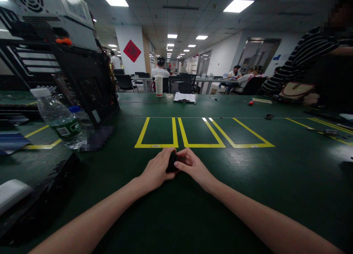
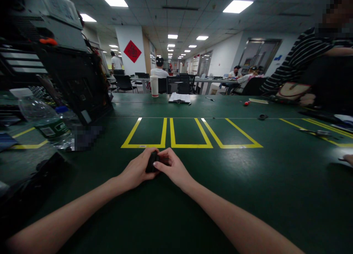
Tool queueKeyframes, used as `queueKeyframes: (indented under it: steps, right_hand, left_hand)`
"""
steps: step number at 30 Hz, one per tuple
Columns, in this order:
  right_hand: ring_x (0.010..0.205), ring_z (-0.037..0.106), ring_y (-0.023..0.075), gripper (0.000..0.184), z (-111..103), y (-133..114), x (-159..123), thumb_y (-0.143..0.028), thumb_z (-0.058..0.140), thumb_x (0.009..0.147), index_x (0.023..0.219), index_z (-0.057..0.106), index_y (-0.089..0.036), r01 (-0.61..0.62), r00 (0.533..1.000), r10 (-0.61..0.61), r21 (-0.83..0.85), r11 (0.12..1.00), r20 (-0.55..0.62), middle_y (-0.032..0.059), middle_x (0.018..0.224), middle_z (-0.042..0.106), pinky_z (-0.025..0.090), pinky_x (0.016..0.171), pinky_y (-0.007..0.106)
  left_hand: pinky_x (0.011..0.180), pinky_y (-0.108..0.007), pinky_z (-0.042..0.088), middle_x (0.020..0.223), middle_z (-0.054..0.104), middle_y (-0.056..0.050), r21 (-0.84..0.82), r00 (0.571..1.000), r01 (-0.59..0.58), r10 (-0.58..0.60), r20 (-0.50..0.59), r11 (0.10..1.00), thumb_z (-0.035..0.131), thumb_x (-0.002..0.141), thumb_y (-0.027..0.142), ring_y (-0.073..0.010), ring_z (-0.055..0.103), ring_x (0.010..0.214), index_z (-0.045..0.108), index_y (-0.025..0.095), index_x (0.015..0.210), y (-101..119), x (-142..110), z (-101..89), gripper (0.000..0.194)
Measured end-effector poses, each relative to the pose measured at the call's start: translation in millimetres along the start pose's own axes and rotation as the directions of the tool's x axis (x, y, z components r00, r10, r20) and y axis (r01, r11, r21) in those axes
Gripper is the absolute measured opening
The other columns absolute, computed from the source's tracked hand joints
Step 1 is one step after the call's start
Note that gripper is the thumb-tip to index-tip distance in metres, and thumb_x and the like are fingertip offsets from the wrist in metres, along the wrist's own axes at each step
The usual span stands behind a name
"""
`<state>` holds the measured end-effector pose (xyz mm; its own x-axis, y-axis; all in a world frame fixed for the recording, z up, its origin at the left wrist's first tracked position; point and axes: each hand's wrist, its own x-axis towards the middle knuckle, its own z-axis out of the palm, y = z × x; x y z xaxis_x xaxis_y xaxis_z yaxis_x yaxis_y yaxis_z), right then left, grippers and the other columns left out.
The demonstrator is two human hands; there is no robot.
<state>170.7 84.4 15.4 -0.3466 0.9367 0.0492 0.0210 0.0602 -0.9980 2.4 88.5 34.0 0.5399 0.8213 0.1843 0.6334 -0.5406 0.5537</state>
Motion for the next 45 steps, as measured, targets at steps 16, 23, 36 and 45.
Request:
queueKeyframes:
  steps: [16,23,36,45]
  right_hand:
    - [0.094,0.053,0.0176,0.020,0.8,-0.4,-0.6,-0.028,0.058,0.074,0.092,0.050,-0.022,0.029,1.000,-0.029,0.006,1.000,0.004,0.0015,0.099,0.054,0.045,0.081,0.035]
    - [0.099,0.052,0.0191,0.026,-1.3,1.2,0.6,-0.028,0.059,0.073,0.096,0.049,-0.022,-0.035,0.999,0.035,-0.002,0.999,0.029,0.0021,0.101,0.054,0.043,0.086,0.040]
    - [0.096,0.053,0.0185,0.025,1.7,2.8,1.8,-0.029,0.058,0.074,0.097,0.048,-0.023,-0.003,1.000,0.003,0.001,1.000,-0.001,0.0024,0.101,0.054,0.046,0.078,0.035]
    - [0.096,0.053,0.0183,0.025,-0.3,1.8,0.5,-0.025,0.060,0.071,0.094,0.049,-0.023,0.011,1.000,-0.011,0.014,1.000,0.029,0.0010,0.099,0.054,0.045,0.083,0.037]
  left_hand:
    - [0.085,-0.040,0.044,0.117,0.045,-0.006,0.010,1.000,0.006,-0.006,0.019,1.000,0.059,0.072,0.023,-0.0233,0.049,0.105,0.030,0.023,0.117,1.5,0.2,-1.6,0.053]
    - [0.085,-0.041,0.044,0.119,0.044,-0.006,0.017,0.999,0.025,-0.025,0.022,1.000,0.060,0.072,0.025,-0.0243,0.048,0.107,0.030,0.024,0.117,-0.6,1.0,0.7,0.054]
    - [0.084,-0.039,0.045,0.117,0.046,-0.006,0.026,1.000,0.002,-0.001,-0.011,1.000,0.062,0.070,0.023,-0.0233,0.050,0.104,0.031,0.023,0.116,-2.9,1.3,2.8,0.055]
    - [0.085,-0.040,0.044,0.119,0.044,-0.006,0.025,1.000,0.013,-0.013,-0.006,1.000,0.061,0.070,0.024,-0.0241,0.049,0.107,0.030,0.025,0.116,-4.6,1.6,3.8,0.056]
